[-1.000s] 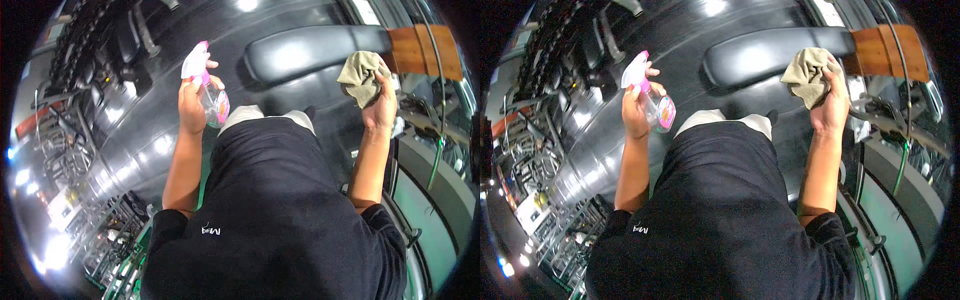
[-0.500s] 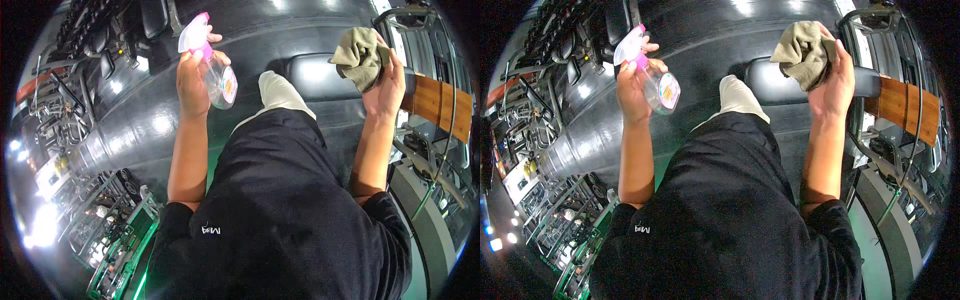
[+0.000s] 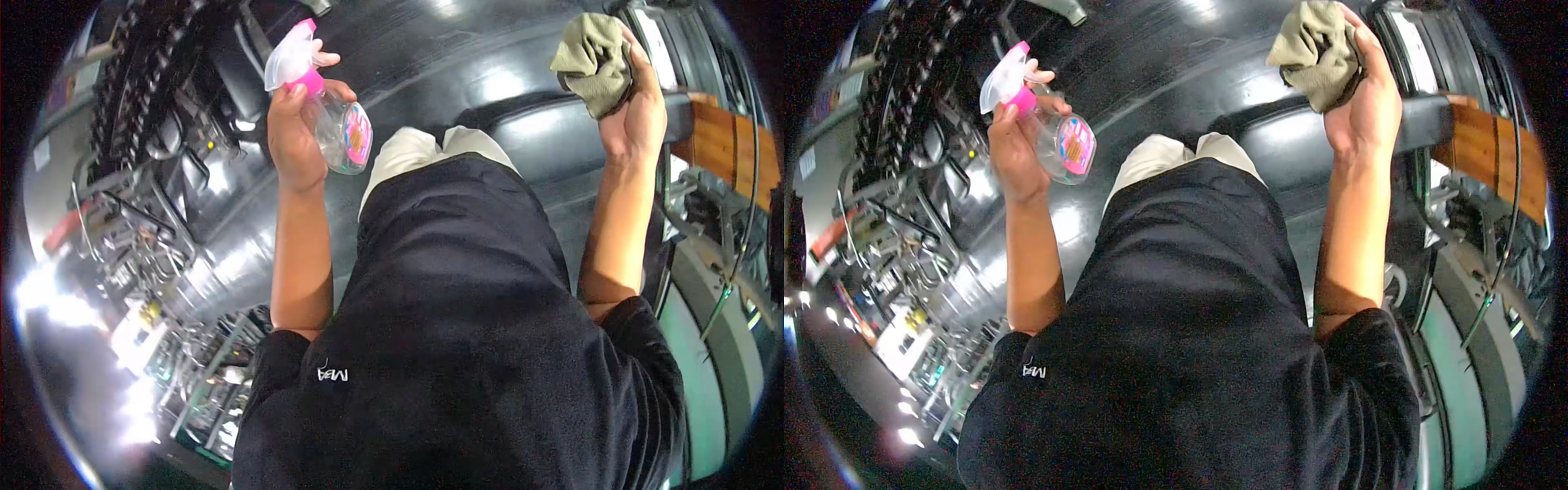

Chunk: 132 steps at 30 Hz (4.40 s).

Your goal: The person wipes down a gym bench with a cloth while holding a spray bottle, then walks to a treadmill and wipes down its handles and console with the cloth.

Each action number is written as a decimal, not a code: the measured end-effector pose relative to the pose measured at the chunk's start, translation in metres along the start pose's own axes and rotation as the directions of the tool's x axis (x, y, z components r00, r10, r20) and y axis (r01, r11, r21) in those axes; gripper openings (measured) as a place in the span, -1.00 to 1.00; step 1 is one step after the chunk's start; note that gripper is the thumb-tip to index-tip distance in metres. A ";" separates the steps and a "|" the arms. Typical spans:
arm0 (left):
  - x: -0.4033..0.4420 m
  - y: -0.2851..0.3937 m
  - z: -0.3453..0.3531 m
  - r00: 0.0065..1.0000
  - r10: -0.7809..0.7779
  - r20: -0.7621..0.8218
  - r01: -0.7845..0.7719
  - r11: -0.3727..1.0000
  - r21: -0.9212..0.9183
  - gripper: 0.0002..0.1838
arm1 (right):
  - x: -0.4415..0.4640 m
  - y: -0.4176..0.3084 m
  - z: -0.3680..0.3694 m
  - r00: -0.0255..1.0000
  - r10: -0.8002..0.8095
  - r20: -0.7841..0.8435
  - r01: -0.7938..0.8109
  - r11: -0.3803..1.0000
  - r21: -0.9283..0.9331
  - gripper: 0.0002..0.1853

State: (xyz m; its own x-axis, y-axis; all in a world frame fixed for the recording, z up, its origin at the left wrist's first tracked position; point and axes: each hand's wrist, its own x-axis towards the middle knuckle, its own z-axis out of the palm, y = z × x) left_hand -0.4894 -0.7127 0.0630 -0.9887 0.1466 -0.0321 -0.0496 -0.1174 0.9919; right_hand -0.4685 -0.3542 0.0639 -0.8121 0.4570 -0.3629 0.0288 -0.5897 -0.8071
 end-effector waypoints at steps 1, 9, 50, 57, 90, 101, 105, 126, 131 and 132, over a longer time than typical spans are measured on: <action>0.017 -0.001 0.002 1.000 -0.003 0.031 0.003 1.000 0.008 -0.39 | 0.008 0.000 0.000 0.997 -0.035 -0.062 0.035 0.999 -0.004 -0.56; 0.201 -0.006 0.025 0.956 -0.100 0.277 0.086 0.994 0.063 -0.37 | 0.087 -0.016 0.015 0.934 -0.090 -0.345 0.165 0.967 0.194 -0.70; 0.478 -0.496 0.537 0.868 -0.342 0.359 0.380 0.924 -0.037 -0.30 | 0.557 -0.023 -0.379 0.812 -0.097 -0.576 0.040 0.993 -0.110 -0.67; 0.463 -0.604 0.551 0.875 -0.375 0.307 0.417 0.906 -0.080 -0.24 | 0.605 0.056 -0.483 0.799 -0.134 -0.586 0.107 0.991 -0.080 -0.70; 0.386 -0.715 0.861 0.876 -0.158 0.457 0.146 0.987 0.060 -0.67 | 0.654 0.043 -0.692 0.741 -0.186 -0.645 0.208 0.977 -0.043 -0.80; 0.404 -0.789 0.842 0.677 -0.223 0.702 0.108 0.973 0.204 -0.55 | 0.697 0.085 -0.701 0.415 -0.235 -0.879 0.130 0.972 -0.198 -0.75; 0.399 -0.785 0.846 0.606 -0.305 0.735 0.125 0.949 0.291 -0.51 | 0.693 0.098 -0.707 0.382 -0.328 -0.864 0.120 0.945 -0.305 -0.73; 0.400 -0.799 0.856 0.596 -0.353 0.721 0.257 0.935 0.245 -0.51 | 0.754 0.171 -0.771 -0.110 -0.776 -0.622 -0.292 0.623 -0.726 -0.51; 0.401 -0.797 0.853 0.644 -0.354 0.679 0.302 0.932 0.200 -0.49 | 0.786 0.192 -0.751 -0.058 -0.852 -0.521 -0.378 0.501 -0.778 -0.65; 0.403 -0.797 0.851 0.658 -0.355 0.665 0.318 0.930 0.182 -0.49 | 0.795 0.188 -0.745 0.116 -0.833 -0.541 -0.290 0.493 -0.821 -0.71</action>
State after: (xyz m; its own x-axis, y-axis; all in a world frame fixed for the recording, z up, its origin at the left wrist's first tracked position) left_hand -0.7277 0.2758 -0.6357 -0.5384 0.7908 -0.2910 -0.3350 0.1160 0.9351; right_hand -0.6745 0.3943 -0.7235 0.1972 0.9045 0.3782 0.7277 0.1235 -0.6747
